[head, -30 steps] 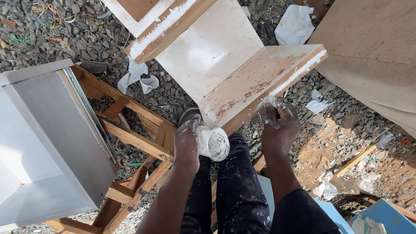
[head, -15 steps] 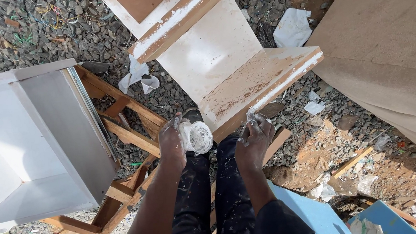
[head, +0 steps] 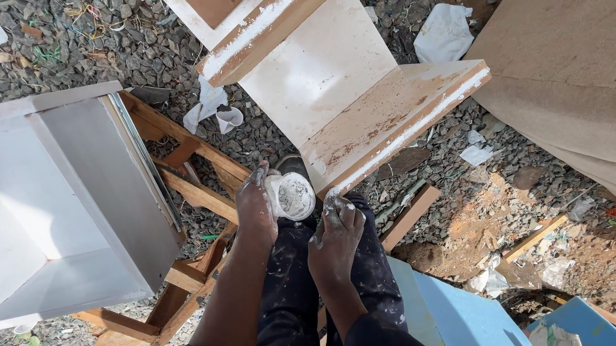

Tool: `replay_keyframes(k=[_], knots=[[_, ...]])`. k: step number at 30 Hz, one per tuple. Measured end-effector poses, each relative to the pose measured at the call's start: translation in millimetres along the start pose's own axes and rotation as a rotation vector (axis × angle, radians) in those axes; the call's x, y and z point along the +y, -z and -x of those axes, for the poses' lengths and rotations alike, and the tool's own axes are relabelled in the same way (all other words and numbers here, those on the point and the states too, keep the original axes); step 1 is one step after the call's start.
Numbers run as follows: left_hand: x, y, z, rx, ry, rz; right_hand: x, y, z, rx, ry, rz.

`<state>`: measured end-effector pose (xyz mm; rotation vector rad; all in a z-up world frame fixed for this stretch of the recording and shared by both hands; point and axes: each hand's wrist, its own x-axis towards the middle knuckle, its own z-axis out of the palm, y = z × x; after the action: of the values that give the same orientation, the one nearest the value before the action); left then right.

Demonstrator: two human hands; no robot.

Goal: The person applies a white filler paste to the edges and corners of a wooden box using their fingers. They repeatedly scoop filler from a small container and smooth it along the seams of the box.

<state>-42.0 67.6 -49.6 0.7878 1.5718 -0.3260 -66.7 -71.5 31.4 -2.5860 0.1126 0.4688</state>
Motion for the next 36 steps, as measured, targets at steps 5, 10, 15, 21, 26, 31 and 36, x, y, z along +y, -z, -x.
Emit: replay_keyframes(k=[5,10,15,21,26,31,36], knots=[[0.6,-4.0,-2.7,0.054,0.023,0.040,-3.3,14.3,7.7,-0.062,0.096,0.018],[19.0,-13.3,31.7,0.220,0.236,0.014,32.0,4.9,22.9,-0.173,0.121,0.038],[-9.0,-1.9,4.2,0.156,0.072,0.098,32.9,16.1,-3.0,-0.060,-0.036,-0.032],[-2.6,-4.7,-1.9,0.187,0.176,0.057,36.2,10.9,-11.9,-0.026,0.049,0.039],[17.5,-11.8,5.0,0.199,0.365,0.120,31.4,-10.9,14.3,-0.127,0.133,0.161],[35.3,-21.6,42.7,0.108,0.171,0.234,20.3,-1.4,30.8,-0.260,0.135,0.143],[28.4,-28.5,36.4,-0.053,0.112,0.294,0.9,32.6,21.2,-0.132,0.078,-0.045]])
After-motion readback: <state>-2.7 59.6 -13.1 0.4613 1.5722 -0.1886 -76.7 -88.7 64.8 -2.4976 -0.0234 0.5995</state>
